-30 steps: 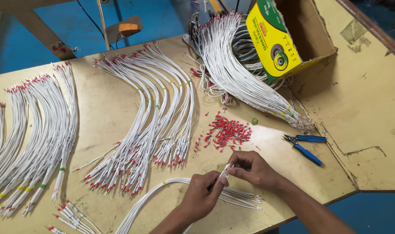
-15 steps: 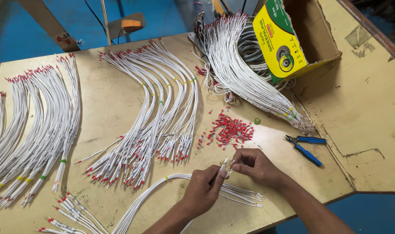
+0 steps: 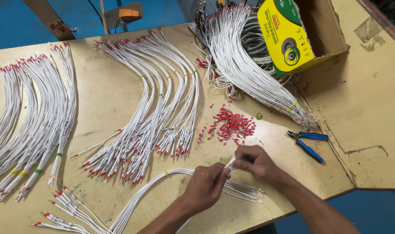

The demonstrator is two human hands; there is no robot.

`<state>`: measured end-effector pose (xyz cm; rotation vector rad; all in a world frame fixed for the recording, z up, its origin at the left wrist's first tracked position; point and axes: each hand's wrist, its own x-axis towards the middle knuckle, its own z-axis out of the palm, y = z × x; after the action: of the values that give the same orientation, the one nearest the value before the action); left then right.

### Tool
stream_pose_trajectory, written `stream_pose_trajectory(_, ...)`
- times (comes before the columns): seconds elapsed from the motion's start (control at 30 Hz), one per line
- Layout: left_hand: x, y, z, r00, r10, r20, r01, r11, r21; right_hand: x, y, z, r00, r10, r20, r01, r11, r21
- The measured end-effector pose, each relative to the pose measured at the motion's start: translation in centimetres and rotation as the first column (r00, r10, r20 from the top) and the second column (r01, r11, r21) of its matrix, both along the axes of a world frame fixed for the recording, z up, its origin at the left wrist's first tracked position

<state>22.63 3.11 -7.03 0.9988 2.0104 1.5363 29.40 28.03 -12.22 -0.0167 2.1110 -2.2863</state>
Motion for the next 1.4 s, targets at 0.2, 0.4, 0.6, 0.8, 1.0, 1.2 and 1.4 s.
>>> stream_pose_trajectory(0.2, 0.1, -0.5, -0.3, 0.999, -0.004, -0.051, 0.009, 0.995, 0.098, -0.9, 3.0, 2.8, 0.96, -0.272, 0.063, 0.27, 0.846, -0.46)
stream_pose_trajectory(0.4, -0.1, -0.4, -0.2, 0.997, -0.002, 0.083, 0.003, 1.0, -0.018, -0.2, -0.4, 1.9, 0.976, -0.033, 0.215, 0.087, 0.966, -0.244)
stream_pose_trajectory(0.6, -0.3, -0.4, 0.3, 0.994, -0.015, 0.106, 0.016, 1.0, -0.005, -0.3, -2.3, 3.2, 0.974, 0.046, 0.221, -0.037, 0.998, -0.042)
stream_pose_trajectory(0.8, 0.0, -0.2, 0.2, 0.997, -0.002, 0.074, 0.004, 1.0, -0.02, 0.4, -2.0, 1.0, 0.985, 0.051, 0.164, -0.052, 0.999, 0.005)
stream_pose_trajectory(1.0, 0.1, -0.3, -0.5, 0.999, -0.031, -0.044, 0.032, 0.999, 0.031, -0.1, 0.1, -0.4, 0.994, -0.098, 0.052, 0.106, 0.978, -0.181)
stream_pose_trajectory(1.2, 0.1, -0.8, -0.7, 0.999, 0.029, -0.021, -0.027, 0.997, 0.075, -0.8, 2.1, 3.4, 0.983, -0.18, 0.043, 0.172, 0.801, -0.573)
stream_pose_trajectory(1.4, 0.1, -0.5, -0.4, 0.997, 0.059, 0.055, -0.06, 0.998, 0.022, -0.2, -1.0, 3.4, 0.989, 0.004, 0.151, 0.061, 0.906, -0.42)
